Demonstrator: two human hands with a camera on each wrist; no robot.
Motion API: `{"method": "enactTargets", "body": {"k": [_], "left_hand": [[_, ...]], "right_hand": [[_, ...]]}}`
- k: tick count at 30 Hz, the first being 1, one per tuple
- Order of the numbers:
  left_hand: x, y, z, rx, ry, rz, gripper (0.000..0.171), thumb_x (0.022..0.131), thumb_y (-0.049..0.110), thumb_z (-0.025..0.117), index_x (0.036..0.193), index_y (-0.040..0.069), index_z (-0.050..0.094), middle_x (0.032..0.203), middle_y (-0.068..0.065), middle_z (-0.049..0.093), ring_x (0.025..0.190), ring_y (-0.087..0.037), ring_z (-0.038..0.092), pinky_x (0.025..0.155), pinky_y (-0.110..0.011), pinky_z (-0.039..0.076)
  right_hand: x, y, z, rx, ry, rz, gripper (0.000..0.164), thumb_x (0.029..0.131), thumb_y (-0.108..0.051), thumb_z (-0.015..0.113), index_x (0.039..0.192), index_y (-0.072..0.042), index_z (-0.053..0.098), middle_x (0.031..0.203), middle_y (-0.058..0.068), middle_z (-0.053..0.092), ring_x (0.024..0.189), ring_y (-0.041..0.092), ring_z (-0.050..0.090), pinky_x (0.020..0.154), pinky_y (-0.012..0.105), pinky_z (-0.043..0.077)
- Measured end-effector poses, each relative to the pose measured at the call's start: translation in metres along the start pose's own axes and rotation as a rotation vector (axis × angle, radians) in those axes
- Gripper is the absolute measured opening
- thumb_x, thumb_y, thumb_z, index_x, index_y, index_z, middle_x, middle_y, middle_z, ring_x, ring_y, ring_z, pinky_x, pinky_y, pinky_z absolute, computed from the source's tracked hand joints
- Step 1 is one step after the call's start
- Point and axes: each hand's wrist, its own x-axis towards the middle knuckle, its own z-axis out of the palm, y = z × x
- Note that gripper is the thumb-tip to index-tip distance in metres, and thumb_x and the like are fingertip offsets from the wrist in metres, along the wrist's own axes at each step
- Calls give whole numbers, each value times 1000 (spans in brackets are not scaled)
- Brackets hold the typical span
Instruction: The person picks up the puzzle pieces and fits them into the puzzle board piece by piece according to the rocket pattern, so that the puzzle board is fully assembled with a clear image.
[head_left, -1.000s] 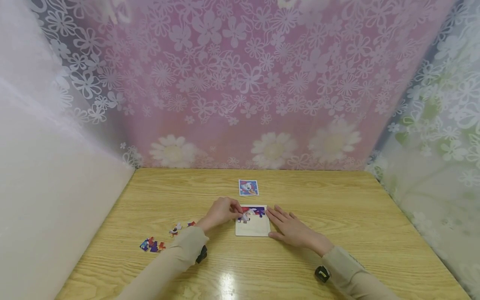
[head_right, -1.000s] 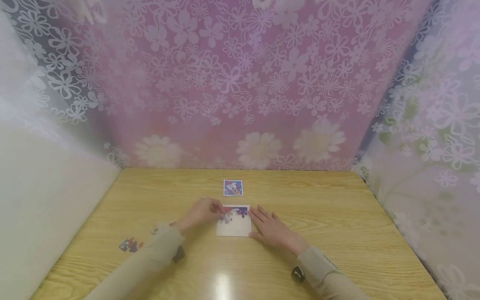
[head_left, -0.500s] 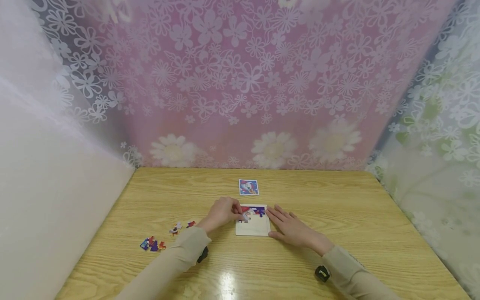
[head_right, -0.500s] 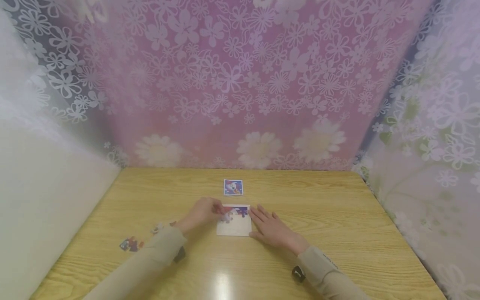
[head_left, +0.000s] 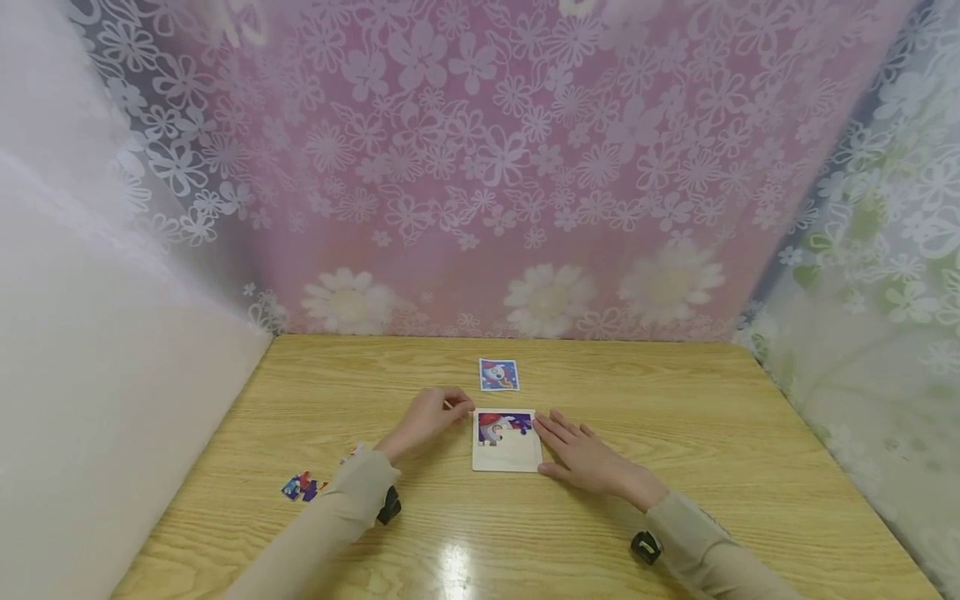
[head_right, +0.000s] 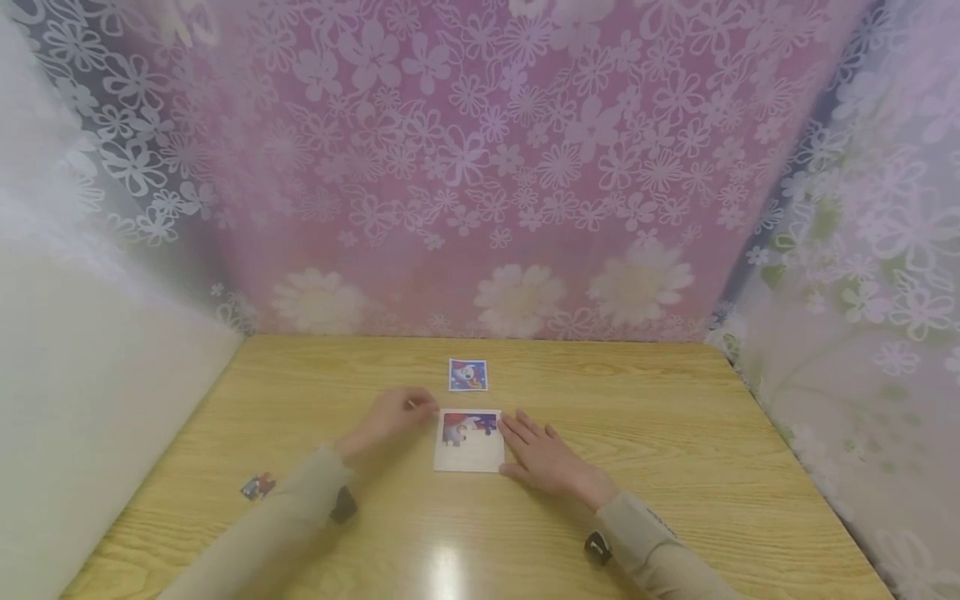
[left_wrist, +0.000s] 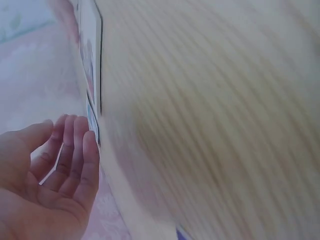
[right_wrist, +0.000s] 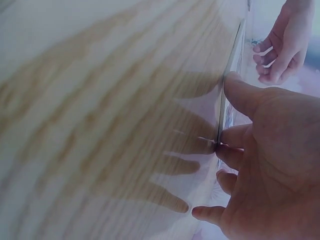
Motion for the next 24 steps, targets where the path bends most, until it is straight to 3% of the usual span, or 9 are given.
{"method": "enactTargets", "body": {"k": [13,24], "left_hand": [[-26,-17,-44,-170,65,-69,29,105,26,58,116,3,73,103,-11,74,91,-27,73,78,-36,61],[-58,-37,-82,-121,88,-109,35,105,28,59,125,1,68,114,-15,72,101,-30,72,87,-43,59]], "right_hand": [[1,1,1,-1,6,3,69,105,-38,54,157,1,30,165,19,25,151,44,19,110,74,25],[0,0,0,1,13,-9,69,105,-35,55,157,3,30,164,21,26,151,45,19,110,75,25]]}}
